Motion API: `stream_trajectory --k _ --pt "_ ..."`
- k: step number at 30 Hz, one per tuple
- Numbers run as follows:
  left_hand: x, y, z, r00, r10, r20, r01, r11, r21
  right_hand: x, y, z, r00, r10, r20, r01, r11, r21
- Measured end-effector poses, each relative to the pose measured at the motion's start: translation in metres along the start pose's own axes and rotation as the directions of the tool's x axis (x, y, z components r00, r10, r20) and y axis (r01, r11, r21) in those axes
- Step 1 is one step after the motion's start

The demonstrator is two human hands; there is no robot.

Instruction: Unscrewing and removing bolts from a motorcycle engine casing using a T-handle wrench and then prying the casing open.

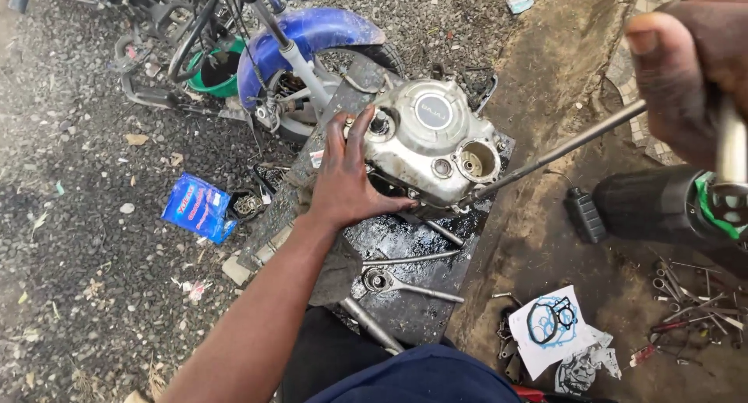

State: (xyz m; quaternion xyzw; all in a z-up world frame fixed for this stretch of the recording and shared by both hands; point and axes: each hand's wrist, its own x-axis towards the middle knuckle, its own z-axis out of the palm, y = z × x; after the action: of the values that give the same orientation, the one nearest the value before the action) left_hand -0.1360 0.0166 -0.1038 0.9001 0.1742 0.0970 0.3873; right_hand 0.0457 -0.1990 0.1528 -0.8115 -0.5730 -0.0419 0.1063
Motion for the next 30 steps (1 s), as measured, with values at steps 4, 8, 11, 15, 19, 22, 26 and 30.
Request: stream_trajectory --k 4,8,11,15,19,22,26,30 --pt "-0.002 0.001 -0.001 0.999 0.019 -0.038 -0.021 0.997 -0.072 0.003 -0.008 -0.006 0.999 0.013 0.031 -0.013 1.0 -0.02" --pt "-0.002 0.0 0.003 0.994 0.056 -0.092 -0.061 0.997 -0.046 -0.012 0.073 0.056 0.981 0.103 0.165 -0.127 0.982 0.14" --pt "-0.004 -0.001 0.001 0.99 0.082 -0.112 -0.089 0.994 -0.057 -0.001 0.006 0.002 1.0 -0.028 0.003 0.026 0.887 -0.461" --pt "-0.003 -0.001 0.0 0.999 0.02 -0.042 -0.022 0.998 -0.062 0.006 0.001 0.001 0.998 0.005 0.068 0.024 0.909 -0.416" --pt "0.0 -0.006 0.004 0.986 0.121 -0.116 -0.125 0.992 -0.023 0.012 -0.009 0.0 0.993 0.091 0.074 -0.092 0.996 0.013" --pt "-0.001 -0.01 0.005 0.963 0.216 -0.16 -0.218 0.976 0.004 0.007 -0.002 0.009 1.0 -0.011 0.018 0.014 0.979 -0.202" --pt "-0.001 0.0 -0.002 0.993 0.068 -0.095 -0.071 0.997 -0.034 0.006 0.001 0.019 0.996 0.066 -0.051 -0.077 0.969 -0.236" --pt "0.005 -0.001 0.002 0.983 0.109 -0.146 -0.112 0.994 -0.009 0.014 -0.011 0.002 0.988 -0.045 -0.147 0.024 0.99 -0.141"
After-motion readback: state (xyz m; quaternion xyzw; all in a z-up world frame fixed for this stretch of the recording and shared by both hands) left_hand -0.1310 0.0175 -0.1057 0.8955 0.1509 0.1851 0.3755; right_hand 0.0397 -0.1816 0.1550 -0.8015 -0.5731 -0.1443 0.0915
